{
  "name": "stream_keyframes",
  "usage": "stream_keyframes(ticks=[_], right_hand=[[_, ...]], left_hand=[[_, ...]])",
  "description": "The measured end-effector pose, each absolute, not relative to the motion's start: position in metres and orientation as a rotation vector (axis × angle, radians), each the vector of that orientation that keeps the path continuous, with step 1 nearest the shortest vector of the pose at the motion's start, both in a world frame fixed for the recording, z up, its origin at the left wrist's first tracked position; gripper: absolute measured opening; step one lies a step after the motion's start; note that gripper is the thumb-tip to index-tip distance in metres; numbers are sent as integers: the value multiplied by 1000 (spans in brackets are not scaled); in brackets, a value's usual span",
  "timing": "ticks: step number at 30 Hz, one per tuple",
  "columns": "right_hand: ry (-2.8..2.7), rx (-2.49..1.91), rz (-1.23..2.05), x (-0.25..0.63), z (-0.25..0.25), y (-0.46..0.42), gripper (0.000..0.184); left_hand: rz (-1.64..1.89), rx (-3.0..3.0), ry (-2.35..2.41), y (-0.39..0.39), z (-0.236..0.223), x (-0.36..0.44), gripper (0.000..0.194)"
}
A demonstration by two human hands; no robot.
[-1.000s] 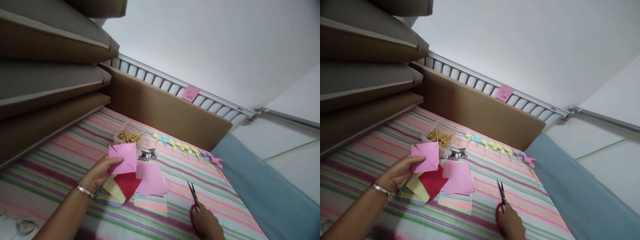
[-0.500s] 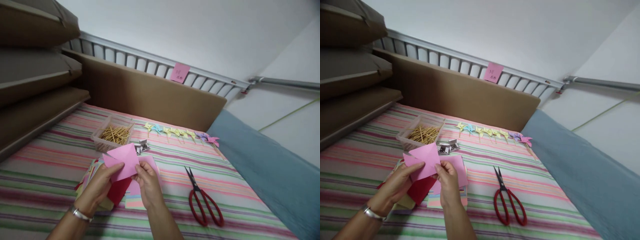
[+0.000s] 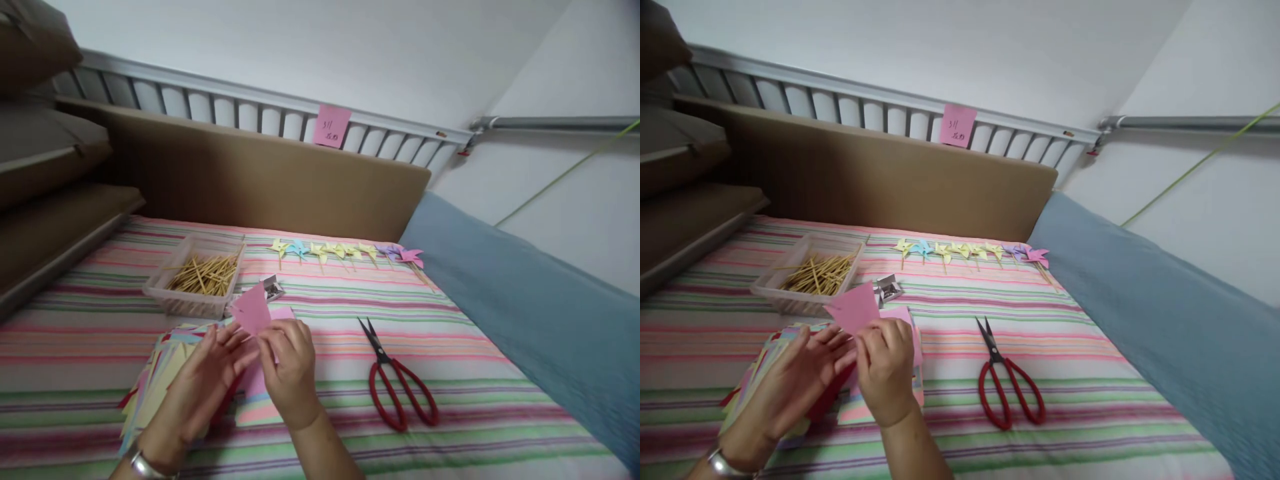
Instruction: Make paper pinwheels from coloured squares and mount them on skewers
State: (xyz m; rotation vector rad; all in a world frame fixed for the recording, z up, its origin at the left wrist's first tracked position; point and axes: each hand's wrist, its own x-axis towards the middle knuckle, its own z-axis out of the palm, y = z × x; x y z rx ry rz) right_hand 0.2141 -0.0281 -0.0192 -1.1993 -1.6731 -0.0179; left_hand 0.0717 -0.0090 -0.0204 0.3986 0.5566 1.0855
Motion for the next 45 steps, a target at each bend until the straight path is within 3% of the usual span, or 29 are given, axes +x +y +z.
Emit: stream_keyframes(ticks=[5, 14, 26, 35, 45], right_hand=[[-1836, -1137, -32, 202, -32, -30, 18], [-1936, -1116, 115, 188, -42, -31, 26], [-1931, -1182, 336, 190, -28, -37, 12], [-1536, -1314, 745, 195, -19, -33, 8], [-1261, -1352, 940, 199, -22, -28, 8]], left_hand=[[1092, 310, 539, -8, -20, 71, 12], [1211, 233, 807, -1, -31, 53, 14], [1194, 454, 789, -7, -27, 52, 12], [1140, 516, 741, -14, -26, 65, 28], [1111, 497, 814, -16, -26, 75, 6]])
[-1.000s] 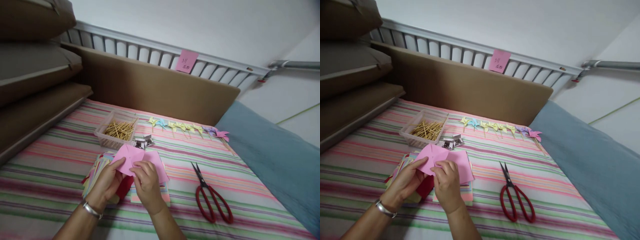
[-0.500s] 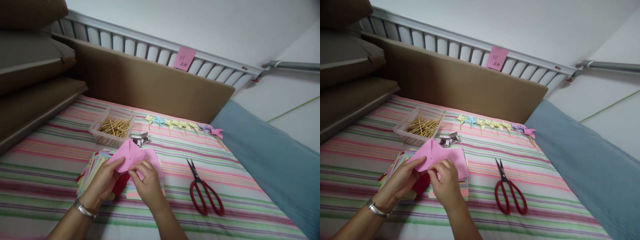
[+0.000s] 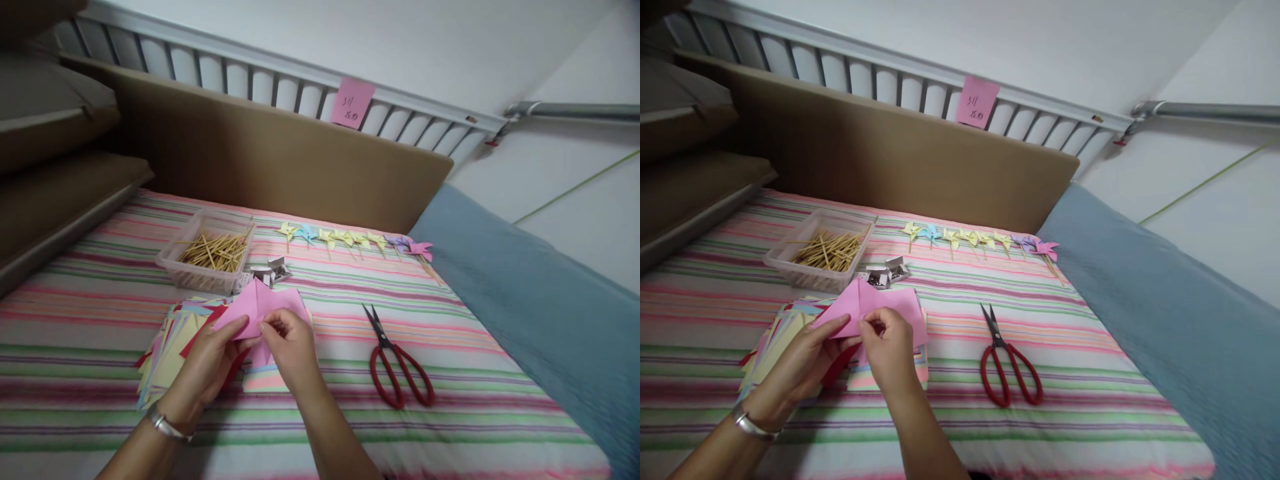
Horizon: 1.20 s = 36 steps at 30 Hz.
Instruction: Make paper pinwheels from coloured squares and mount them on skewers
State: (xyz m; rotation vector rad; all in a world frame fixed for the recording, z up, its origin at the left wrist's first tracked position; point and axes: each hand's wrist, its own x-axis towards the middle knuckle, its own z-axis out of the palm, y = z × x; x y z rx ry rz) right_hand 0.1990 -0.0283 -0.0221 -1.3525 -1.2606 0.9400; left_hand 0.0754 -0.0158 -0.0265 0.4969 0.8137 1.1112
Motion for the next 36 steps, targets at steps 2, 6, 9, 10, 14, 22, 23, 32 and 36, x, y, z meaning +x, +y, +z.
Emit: stream_keyframes(ticks=[2, 6, 9, 10, 14, 22, 23, 32, 36], right_hand=[[-1253, -1357, 945, 199, -23, -28, 8], [-1237, -1400, 925, 197, -26, -27, 8], [-1225, -1427, 923, 196, -26, -27, 8], [-1221, -1427, 925, 196, -27, -27, 8], [-1224, -1427, 906, 196, -29, -25, 8], [-1305, -1502, 821, 191, -45, -23, 7], [-1322, -1516, 820, 192, -45, -23, 6], [-1377, -1527, 795, 228, -20, -19, 51], [-1399, -1429, 1182, 231, -23, -20, 59]], left_hand=[[1102, 492, 805, -16, -27, 76, 6], [1110, 493, 790, -16, -28, 77, 8], [1116, 505, 777, -17, -29, 77, 8], [1117, 509, 769, -18, -30, 77, 7], [1144, 513, 753, -19, -32, 78, 4], [1167, 579, 854, -17, -41, 82, 14], [1162, 565, 889, -17, -42, 81, 15], [902, 569, 1044, -11, -34, 70, 16], [805, 656, 1003, -15, -35, 70, 10]])
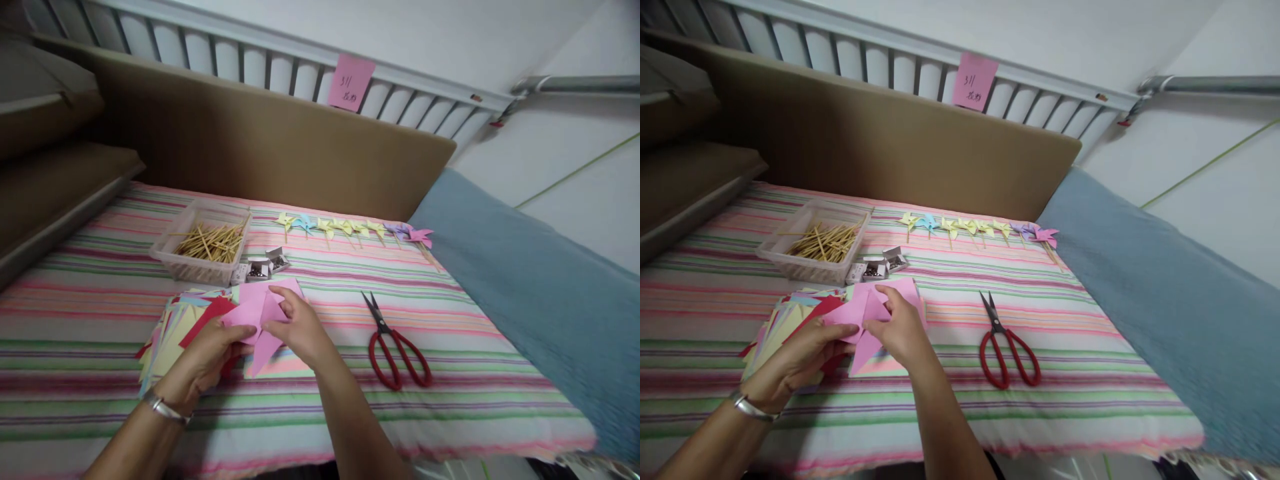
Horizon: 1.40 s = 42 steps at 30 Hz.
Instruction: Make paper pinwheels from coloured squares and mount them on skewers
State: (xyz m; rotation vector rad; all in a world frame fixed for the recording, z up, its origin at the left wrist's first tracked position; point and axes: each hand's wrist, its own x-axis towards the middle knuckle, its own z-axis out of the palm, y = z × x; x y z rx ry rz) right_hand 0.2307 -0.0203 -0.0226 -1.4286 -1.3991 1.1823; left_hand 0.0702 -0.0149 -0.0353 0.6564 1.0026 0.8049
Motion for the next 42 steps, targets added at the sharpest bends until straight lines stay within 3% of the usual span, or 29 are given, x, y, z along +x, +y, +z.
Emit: stream_keyframes(ticks=[11, 17, 22, 31, 38, 42], right_hand=[[-1308, -1327, 1401, 231, -21, -20, 57], [-1059, -1249, 1364, 224, -22, -17, 46], [-1029, -1232, 1264, 215, -30, -17, 38], [-1042, -1229, 1241, 205, -43, -18, 52], [-1714, -1263, 412, 211, -27, -28, 31], [-1940, -1186, 333, 206, -26, -34, 28]], left_hand=[[786, 719, 960, -16, -36, 72, 30], [904, 605, 849, -20, -34, 78, 9], [960, 582, 872, -20, -37, 83, 23], [1033, 545, 925, -15, -39, 74, 22], [1150, 506, 973, -3, -27, 46, 20], [1160, 496, 1016, 0, -27, 35, 19]])
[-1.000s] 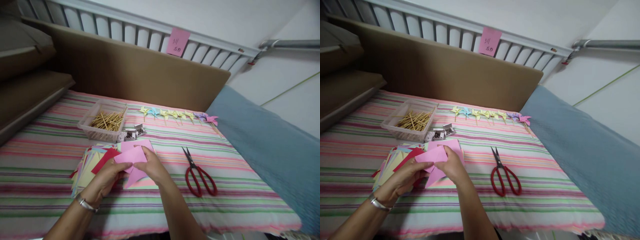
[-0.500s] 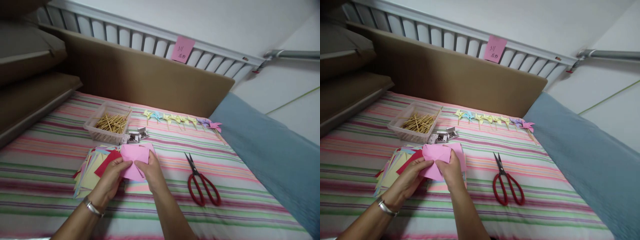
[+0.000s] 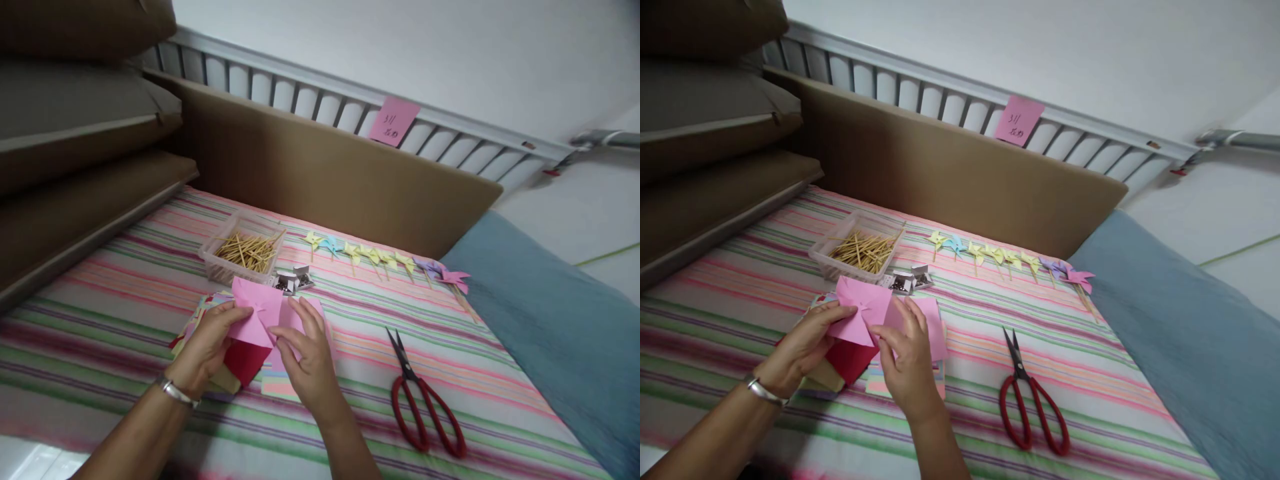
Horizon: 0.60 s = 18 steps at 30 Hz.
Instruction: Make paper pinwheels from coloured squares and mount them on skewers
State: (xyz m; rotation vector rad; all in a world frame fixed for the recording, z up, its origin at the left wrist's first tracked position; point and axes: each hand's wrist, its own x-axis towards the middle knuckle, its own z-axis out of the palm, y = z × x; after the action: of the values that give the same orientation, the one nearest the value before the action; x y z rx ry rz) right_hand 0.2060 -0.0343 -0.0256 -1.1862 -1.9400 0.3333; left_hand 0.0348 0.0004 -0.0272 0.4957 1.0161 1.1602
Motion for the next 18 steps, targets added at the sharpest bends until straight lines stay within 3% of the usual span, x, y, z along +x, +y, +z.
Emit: stream_keyframes(ticks=[18], right_hand=[[-1694, -1339, 626, 203, -27, -31, 3]], left_hand=[[987, 649, 985, -8, -33, 56, 17]])
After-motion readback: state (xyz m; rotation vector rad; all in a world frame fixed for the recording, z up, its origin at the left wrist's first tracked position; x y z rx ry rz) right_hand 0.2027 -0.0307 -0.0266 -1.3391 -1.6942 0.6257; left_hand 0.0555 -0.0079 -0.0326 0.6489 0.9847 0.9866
